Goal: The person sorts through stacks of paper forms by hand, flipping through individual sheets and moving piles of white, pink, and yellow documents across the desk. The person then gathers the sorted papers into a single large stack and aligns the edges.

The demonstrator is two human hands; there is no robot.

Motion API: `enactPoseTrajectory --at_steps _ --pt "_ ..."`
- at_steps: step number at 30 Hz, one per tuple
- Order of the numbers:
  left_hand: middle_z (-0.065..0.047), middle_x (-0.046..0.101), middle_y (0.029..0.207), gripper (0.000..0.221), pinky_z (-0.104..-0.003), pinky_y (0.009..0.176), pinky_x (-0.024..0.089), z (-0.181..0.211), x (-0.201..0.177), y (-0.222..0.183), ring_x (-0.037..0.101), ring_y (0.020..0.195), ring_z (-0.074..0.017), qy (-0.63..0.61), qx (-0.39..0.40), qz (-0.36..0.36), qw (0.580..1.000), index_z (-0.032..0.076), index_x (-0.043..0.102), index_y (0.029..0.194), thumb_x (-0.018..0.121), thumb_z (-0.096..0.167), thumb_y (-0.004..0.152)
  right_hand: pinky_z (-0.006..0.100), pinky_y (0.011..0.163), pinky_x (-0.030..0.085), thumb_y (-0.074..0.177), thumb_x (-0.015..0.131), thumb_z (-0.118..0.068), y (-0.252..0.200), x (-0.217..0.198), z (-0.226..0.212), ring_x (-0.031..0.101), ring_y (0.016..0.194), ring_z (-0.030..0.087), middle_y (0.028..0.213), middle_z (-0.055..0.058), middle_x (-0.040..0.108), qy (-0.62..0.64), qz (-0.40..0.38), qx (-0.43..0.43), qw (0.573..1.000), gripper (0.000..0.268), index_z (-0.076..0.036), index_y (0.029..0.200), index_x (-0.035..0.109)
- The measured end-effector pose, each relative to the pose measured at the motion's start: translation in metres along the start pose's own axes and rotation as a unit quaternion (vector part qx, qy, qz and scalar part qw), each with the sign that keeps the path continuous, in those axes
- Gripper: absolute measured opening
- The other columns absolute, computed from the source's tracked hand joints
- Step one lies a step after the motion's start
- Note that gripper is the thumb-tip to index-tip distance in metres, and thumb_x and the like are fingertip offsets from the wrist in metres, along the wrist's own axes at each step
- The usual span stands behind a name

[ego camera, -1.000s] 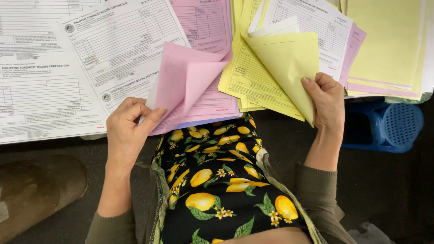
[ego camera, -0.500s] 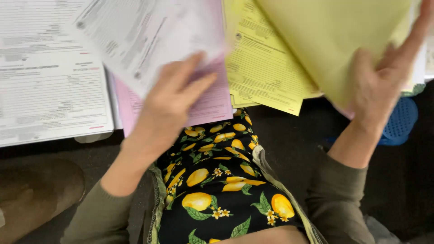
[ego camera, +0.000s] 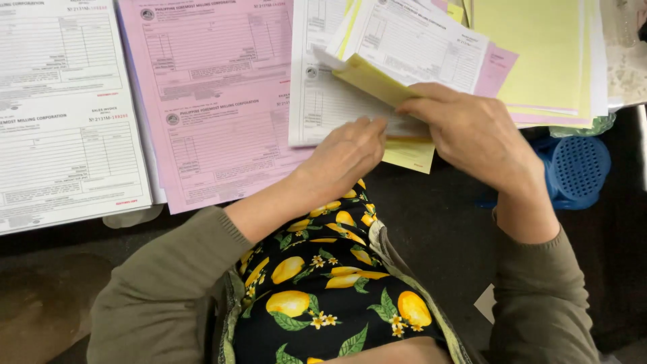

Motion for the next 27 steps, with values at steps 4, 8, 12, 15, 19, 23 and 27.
enactPoseTrajectory --at_steps 4,8,12,15,19,23,27 --pt "-0.015 0.057 0.108 0.011 -0.040 0.079 0.052 -0.006 -0.003 0.016 0.060 0.092 -0.0271 0.009 -0.037 0.048 0.998 -0.007 0.066 0.097 0.064 0.001 0.089 0.040 0.069 0.057 0.091 0.067 -0.020 0.010 0.001 0.007 0.072 0.081 0.029 0.110 0.008 0.073 0.068 -0.067 0.074 0.993 0.028 -0.004 0.114 0.073" --pt "-0.009 0.057 0.118 0.013 -0.044 0.110 0.046 -0.006 -0.010 0.024 0.058 0.118 -0.0282 0.087 -0.050 0.113 0.988 0.001 0.062 0.105 0.068 0.006 0.095 0.041 0.069 0.056 0.087 0.074 -0.030 0.007 0.018 0.010 0.071 0.082 0.031 0.103 0.011 0.072 0.063 -0.048 0.036 0.996 0.037 -0.001 0.111 0.070" --pt "-0.008 0.055 0.135 0.040 -0.045 0.119 0.033 0.004 -0.019 0.008 0.049 0.130 -0.0255 0.117 0.013 0.199 0.973 0.008 0.058 0.136 0.071 0.007 0.098 0.039 0.067 0.056 0.099 0.064 -0.016 -0.006 0.045 0.053 0.068 0.076 0.025 0.093 0.010 0.071 0.093 -0.023 0.050 0.994 0.015 -0.003 0.106 0.069" --pt "-0.018 0.053 0.138 0.067 -0.053 0.123 0.030 0.008 0.004 -0.001 0.047 0.135 -0.0345 -0.027 -0.028 -0.050 0.998 -0.002 0.054 0.136 0.075 0.034 0.083 0.033 0.057 0.052 0.109 0.058 -0.005 -0.005 0.018 0.063 0.059 0.067 0.013 0.083 0.008 0.066 0.094 0.001 0.141 0.985 0.016 -0.004 0.120 0.070" --pt "-0.029 0.038 0.149 0.091 -0.058 0.114 0.030 0.019 0.050 0.011 0.035 0.139 -0.0483 0.011 -0.089 -0.068 0.994 -0.006 0.045 0.141 0.073 0.055 0.080 0.031 0.055 0.051 0.108 0.059 0.004 0.020 -0.041 0.008 0.059 0.067 0.017 0.102 0.011 0.071 -0.054 0.131 0.059 0.988 0.039 0.002 0.147 0.057" --pt "-0.029 0.042 0.145 0.095 -0.061 0.108 0.036 0.026 0.066 0.021 0.039 0.134 -0.0473 0.024 -0.146 0.015 0.989 -0.001 0.044 0.143 0.077 0.049 0.069 0.036 0.074 0.059 0.090 0.064 0.000 0.040 -0.024 -0.046 0.070 0.082 0.027 0.136 0.015 0.069 -0.116 0.089 -0.082 0.986 0.040 -0.012 0.127 0.071" --pt "-0.023 0.052 0.138 0.055 -0.054 0.107 0.044 0.012 0.017 -0.035 0.052 0.128 -0.0403 -0.123 -0.018 0.018 0.992 0.001 0.052 0.132 0.072 0.030 0.090 0.039 0.080 0.057 0.086 0.065 -0.004 0.021 0.048 -0.017 0.071 0.092 0.030 0.135 0.009 0.071 -0.005 -0.035 -0.064 0.997 0.041 -0.009 0.126 0.072"
Point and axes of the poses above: each hand's wrist, its own y-axis towards the middle knuckle, its own x-axis out of the palm, z = x × y, the point moved 2 cm from there along y, towards the middle knuckle
